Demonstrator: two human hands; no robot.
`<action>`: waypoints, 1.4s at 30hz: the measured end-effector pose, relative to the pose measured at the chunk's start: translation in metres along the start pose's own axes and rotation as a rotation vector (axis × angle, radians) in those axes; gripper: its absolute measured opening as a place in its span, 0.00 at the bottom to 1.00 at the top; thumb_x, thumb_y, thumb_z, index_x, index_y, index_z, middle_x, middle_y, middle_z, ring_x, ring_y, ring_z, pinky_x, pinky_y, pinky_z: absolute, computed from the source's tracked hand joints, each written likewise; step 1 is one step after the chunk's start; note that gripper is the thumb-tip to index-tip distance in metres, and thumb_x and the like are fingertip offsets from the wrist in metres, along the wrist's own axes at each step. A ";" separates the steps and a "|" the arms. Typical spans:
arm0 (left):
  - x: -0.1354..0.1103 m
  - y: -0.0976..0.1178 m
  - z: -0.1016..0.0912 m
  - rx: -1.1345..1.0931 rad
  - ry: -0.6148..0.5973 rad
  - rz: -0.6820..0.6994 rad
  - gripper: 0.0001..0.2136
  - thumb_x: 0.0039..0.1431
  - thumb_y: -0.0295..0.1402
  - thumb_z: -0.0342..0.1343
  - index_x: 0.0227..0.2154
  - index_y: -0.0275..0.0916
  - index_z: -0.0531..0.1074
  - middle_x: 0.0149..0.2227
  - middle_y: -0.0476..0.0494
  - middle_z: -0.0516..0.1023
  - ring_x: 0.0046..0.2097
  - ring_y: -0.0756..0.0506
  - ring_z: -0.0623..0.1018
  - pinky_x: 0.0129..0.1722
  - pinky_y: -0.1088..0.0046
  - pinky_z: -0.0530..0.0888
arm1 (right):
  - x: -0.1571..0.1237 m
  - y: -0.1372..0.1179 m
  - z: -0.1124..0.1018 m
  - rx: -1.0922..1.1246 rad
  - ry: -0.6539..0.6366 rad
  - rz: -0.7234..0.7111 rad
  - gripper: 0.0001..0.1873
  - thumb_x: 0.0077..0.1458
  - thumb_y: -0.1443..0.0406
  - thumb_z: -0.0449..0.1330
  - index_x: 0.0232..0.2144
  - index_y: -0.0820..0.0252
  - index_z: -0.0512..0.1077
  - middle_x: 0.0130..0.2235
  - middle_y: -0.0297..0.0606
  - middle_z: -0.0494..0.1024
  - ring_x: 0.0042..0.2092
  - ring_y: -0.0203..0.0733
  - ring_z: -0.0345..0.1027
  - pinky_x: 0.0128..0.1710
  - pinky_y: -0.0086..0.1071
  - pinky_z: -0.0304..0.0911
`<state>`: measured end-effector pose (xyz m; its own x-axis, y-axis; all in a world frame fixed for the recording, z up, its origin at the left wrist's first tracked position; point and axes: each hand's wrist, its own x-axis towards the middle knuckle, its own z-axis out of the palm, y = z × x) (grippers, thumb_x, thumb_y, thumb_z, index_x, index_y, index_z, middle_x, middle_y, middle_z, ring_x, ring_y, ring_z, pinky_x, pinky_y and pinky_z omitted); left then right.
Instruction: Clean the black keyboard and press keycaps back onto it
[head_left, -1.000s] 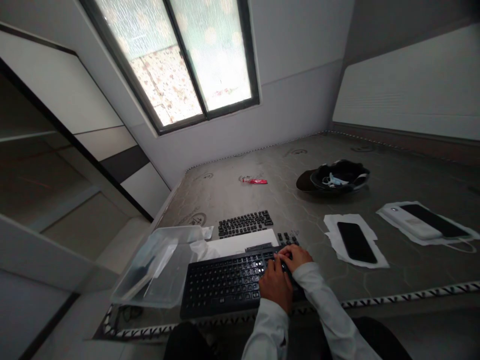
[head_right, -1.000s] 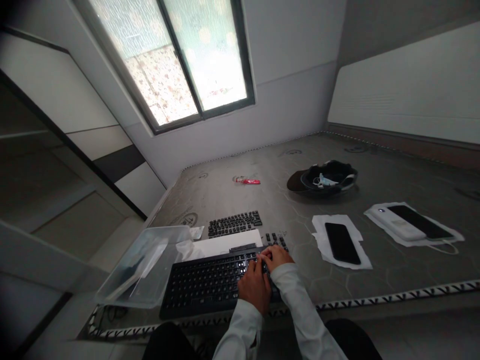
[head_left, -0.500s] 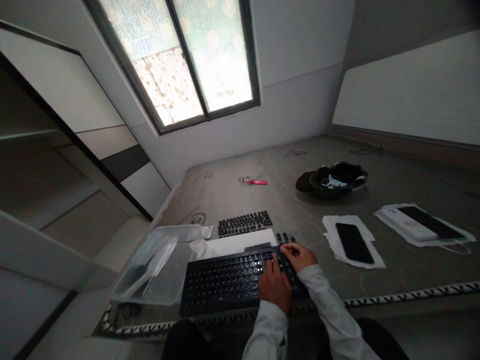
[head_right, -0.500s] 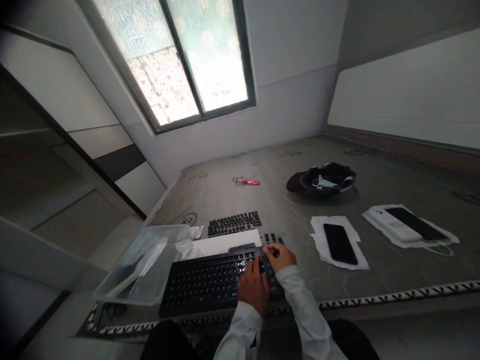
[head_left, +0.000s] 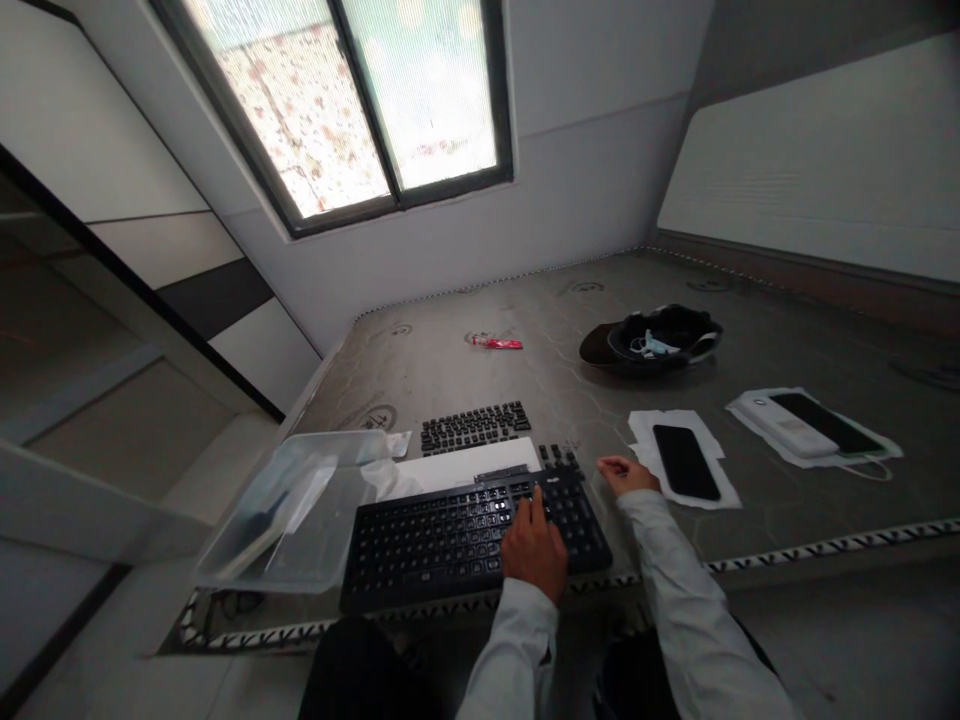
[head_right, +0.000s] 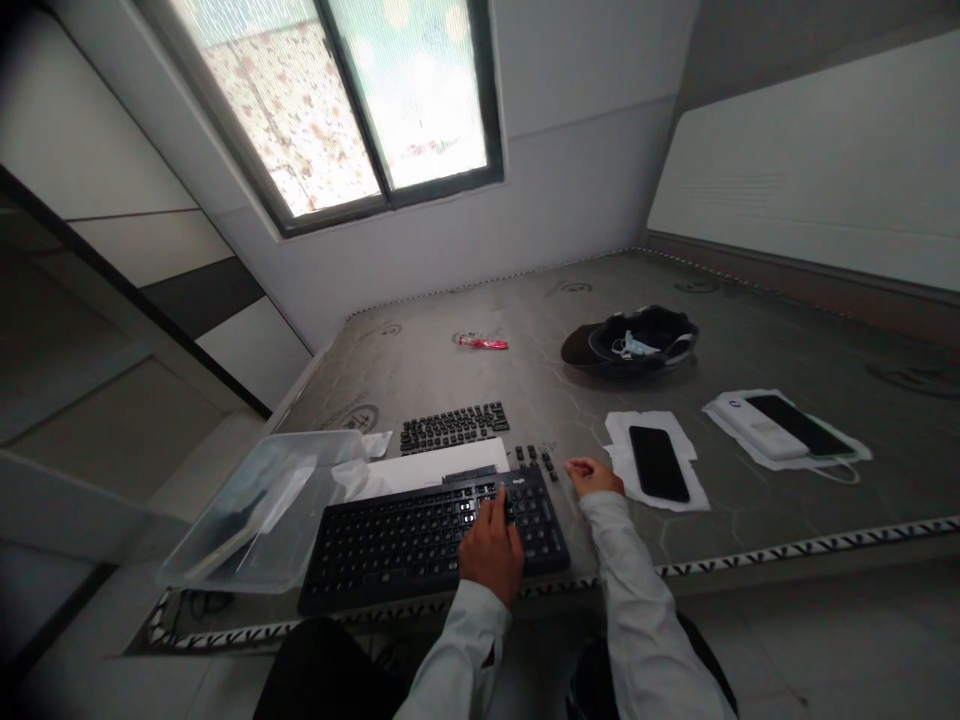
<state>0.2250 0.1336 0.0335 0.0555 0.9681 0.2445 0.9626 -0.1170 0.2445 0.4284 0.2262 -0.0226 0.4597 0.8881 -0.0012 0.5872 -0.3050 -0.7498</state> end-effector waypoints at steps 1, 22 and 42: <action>0.000 0.000 0.002 -0.001 0.003 -0.001 0.26 0.54 0.27 0.50 0.57 0.41 0.59 0.45 0.43 0.71 0.40 0.47 0.75 0.36 0.73 0.73 | 0.003 0.001 0.002 -0.012 -0.029 0.004 0.15 0.42 0.54 0.58 0.28 0.57 0.77 0.26 0.36 0.77 0.30 0.41 0.69 0.29 0.31 0.59; 0.000 0.000 -0.005 -0.056 -0.019 -0.013 0.22 0.55 0.27 0.51 0.54 0.46 0.62 0.46 0.45 0.67 0.38 0.49 0.74 0.35 0.75 0.72 | 0.013 0.006 0.020 -0.084 -0.047 -0.042 0.15 0.45 0.55 0.57 0.31 0.56 0.76 0.27 0.35 0.77 0.30 0.39 0.69 0.30 0.31 0.59; -0.001 -0.001 0.002 -0.107 0.048 -0.010 0.24 0.54 0.25 0.47 0.56 0.41 0.60 0.46 0.44 0.71 0.42 0.48 0.74 0.40 0.75 0.72 | 0.051 -0.005 0.041 -0.359 -0.157 -0.072 0.14 0.49 0.56 0.56 0.36 0.50 0.77 0.36 0.37 0.79 0.40 0.46 0.70 0.35 0.35 0.58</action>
<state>0.2248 0.1335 0.0312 0.0307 0.9579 0.2853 0.9289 -0.1327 0.3458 0.4213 0.2871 -0.0460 0.3180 0.9448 -0.0786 0.8228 -0.3162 -0.4723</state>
